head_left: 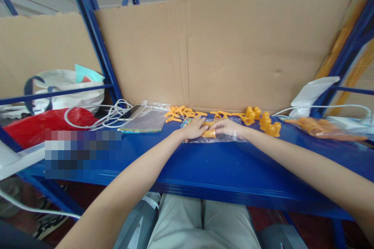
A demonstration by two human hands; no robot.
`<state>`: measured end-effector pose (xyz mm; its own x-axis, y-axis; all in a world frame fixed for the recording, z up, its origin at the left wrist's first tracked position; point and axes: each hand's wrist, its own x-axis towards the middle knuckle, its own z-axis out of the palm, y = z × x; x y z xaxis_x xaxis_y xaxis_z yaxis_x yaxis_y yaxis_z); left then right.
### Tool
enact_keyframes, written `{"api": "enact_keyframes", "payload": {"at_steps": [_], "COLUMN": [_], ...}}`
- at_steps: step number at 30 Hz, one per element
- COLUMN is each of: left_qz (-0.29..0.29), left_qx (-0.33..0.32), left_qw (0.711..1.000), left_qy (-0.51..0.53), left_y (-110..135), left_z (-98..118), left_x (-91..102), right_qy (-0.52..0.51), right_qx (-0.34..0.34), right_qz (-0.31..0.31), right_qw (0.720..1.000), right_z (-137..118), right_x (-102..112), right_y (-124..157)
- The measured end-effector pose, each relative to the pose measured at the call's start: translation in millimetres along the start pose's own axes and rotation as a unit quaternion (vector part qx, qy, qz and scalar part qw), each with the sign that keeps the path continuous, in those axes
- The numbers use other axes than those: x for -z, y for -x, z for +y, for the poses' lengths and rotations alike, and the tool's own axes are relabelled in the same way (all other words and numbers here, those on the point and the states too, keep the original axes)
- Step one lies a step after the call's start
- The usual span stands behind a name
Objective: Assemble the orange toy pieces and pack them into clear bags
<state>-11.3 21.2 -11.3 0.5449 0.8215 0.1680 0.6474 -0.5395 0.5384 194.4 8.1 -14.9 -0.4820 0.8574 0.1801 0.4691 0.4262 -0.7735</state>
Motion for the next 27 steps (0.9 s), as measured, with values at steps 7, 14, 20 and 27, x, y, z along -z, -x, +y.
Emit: {"api": "enact_keyframes", "payload": {"at_steps": [7,14,20,27], "left_qz": [0.013,-0.041,-0.042,-0.048], "left_qx": [-0.019,0.012,0.005,0.014], "left_qw": [0.999,0.999,0.999,0.998], "left_qy": [0.037,0.001,0.033,0.024], "left_y": [-0.9,0.4,-2.2,1.8], "left_z": [1.6,3.8,-2.3,2.2], "left_x": [-1.3,-5.4,-5.8,-2.7], "right_qy": [-0.056,0.001,0.084,0.276], "right_qx": [-0.043,-0.171,-0.21,-0.222], "right_qz": [-0.044,-0.154,-0.011,0.016], "right_qw": [0.996,0.973,0.974,0.935], "right_z": [-16.0,-37.2,-28.5,-2.1], "right_x": [-1.0,52.4,105.6,103.1], "right_y": [5.5,-2.3,-21.6,-38.6]}}
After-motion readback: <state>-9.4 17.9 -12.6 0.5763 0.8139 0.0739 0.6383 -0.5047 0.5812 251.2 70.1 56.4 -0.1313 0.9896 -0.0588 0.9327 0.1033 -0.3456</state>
